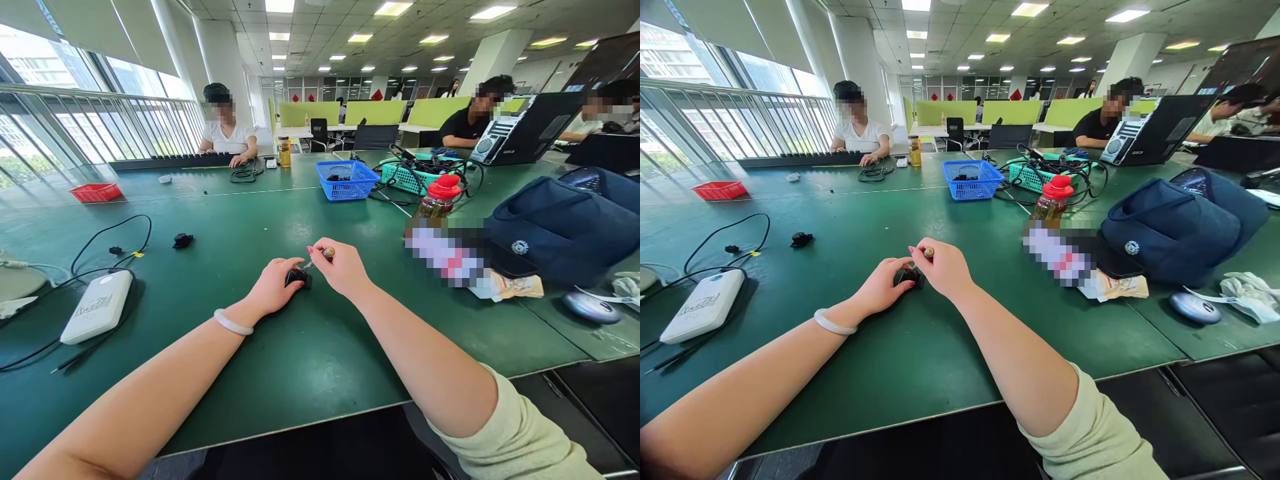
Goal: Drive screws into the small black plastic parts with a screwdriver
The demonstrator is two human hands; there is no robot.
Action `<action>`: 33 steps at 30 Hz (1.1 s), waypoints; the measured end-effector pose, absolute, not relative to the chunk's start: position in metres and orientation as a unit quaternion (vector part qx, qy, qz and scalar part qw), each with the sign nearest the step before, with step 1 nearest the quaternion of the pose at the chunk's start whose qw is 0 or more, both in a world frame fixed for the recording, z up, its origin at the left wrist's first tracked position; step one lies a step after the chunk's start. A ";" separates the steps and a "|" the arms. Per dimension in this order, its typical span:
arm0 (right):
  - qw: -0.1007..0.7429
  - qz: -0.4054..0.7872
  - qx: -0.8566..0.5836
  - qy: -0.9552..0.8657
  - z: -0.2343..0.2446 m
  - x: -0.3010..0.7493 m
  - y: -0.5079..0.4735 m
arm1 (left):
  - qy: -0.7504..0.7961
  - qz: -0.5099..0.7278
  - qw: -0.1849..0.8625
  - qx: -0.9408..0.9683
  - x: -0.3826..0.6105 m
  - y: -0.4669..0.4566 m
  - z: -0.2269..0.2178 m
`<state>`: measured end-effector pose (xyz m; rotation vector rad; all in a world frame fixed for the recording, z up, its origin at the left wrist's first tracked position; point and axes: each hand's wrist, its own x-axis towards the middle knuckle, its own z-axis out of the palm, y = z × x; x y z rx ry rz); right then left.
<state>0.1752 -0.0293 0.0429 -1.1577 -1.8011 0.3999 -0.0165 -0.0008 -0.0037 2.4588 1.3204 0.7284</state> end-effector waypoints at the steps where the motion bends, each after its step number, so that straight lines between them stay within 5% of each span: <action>1: 0.451 0.169 -0.472 -0.739 0.044 0.175 -0.030 | 0.455 0.250 0.127 0.845 -0.017 0.000 -0.004; 11: 0.365 0.187 -0.405 -0.818 0.047 0.174 -0.034 | 0.439 0.238 0.112 0.859 -0.017 0.003 -0.007; 19: 0.524 0.199 -0.445 -0.698 0.043 0.180 -0.027 | 0.463 0.240 0.120 0.845 -0.016 0.000 -0.001; 33: 0.492 0.178 -0.415 -0.745 0.043 0.178 -0.033 | 0.463 0.232 0.118 0.847 -0.016 -0.002 0.000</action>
